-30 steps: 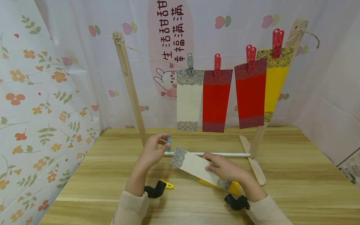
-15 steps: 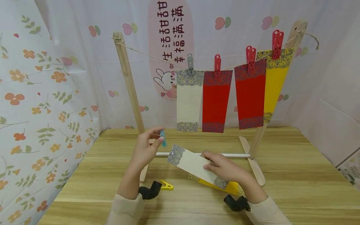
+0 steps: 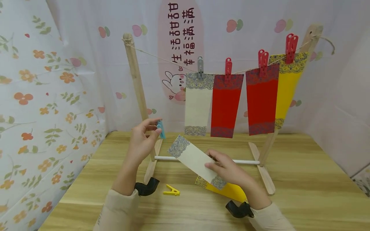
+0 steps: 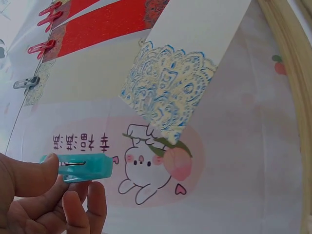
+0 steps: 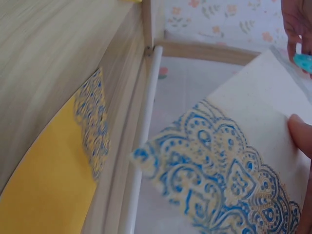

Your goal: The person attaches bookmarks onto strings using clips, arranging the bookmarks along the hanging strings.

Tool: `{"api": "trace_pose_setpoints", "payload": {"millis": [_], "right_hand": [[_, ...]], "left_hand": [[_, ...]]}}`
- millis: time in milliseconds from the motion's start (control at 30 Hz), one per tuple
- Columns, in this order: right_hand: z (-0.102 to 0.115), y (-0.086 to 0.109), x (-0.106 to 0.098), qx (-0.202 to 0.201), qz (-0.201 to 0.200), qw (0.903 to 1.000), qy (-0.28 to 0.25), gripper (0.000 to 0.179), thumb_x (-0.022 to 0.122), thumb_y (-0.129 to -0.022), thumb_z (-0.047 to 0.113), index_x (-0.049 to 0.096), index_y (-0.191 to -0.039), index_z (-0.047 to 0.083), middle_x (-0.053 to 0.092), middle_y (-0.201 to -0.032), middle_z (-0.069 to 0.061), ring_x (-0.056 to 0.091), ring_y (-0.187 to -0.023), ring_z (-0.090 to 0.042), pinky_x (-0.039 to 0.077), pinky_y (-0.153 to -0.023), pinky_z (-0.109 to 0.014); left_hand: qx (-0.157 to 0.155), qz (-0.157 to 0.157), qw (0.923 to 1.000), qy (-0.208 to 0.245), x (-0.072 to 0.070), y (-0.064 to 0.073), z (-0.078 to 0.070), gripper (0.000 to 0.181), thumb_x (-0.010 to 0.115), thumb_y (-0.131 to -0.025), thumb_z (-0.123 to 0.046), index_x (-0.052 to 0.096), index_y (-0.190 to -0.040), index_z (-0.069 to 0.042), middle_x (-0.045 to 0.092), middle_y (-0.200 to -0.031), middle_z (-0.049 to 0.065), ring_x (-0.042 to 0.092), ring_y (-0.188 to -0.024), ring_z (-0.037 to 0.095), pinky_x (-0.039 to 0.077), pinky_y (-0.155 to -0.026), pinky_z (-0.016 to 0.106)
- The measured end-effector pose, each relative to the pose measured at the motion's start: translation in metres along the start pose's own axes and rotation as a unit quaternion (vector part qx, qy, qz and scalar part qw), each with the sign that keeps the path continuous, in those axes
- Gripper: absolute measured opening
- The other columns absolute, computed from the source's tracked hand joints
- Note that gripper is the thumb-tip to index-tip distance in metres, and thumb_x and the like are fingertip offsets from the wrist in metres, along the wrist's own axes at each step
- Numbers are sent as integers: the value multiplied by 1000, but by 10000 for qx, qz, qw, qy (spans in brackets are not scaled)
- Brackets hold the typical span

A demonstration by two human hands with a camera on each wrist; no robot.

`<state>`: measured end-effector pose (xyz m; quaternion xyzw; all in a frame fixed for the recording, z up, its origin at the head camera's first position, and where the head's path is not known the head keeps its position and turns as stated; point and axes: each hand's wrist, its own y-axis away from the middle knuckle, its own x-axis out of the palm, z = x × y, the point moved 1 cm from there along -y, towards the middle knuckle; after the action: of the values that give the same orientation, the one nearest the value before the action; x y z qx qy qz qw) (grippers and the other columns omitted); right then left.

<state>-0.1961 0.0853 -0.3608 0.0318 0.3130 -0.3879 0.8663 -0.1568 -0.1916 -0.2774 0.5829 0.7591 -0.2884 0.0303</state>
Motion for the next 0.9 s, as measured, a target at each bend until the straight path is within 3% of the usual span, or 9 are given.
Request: {"api": "trace_pose_setpoints", "payload": {"millis": [267, 633, 900], "right_hand": [[8, -10, 7, -103, -849, 9958, -323, 19, 58, -100, 14, 57, -115, 2, 64, -104, -15, 61, -88, -21, 56, -70, -27], [20, -24, 23, -77, -1846, 9802, -706, 19, 62, -98, 10, 59, -115, 2, 66, -106, -18, 61, -90, -23, 55, -69, -27], [30, -35, 26, -120, -2540, 9631, -883, 18, 62, -97, 6, 60, -114, 2, 67, -106, -18, 62, -89, -22, 54, -67, -26]], "left_hand": [[500, -95, 9987, -42, -6, -9, -17, 32, 63, -94, 3, 65, -125, -2, 66, -107, 19, 58, -97, 23, 46, -60, 17], [927, -435, 9946, -173, -13, -20, -38, 28, 64, -93, 4, 65, -121, -1, 66, -103, 16, 60, -97, 18, 48, -66, 16], [1432, -648, 9875, 122, -14, -32, -61, 29, 64, -90, 8, 67, -117, 0, 65, -99, 13, 59, -92, 12, 50, -64, 14]]}}
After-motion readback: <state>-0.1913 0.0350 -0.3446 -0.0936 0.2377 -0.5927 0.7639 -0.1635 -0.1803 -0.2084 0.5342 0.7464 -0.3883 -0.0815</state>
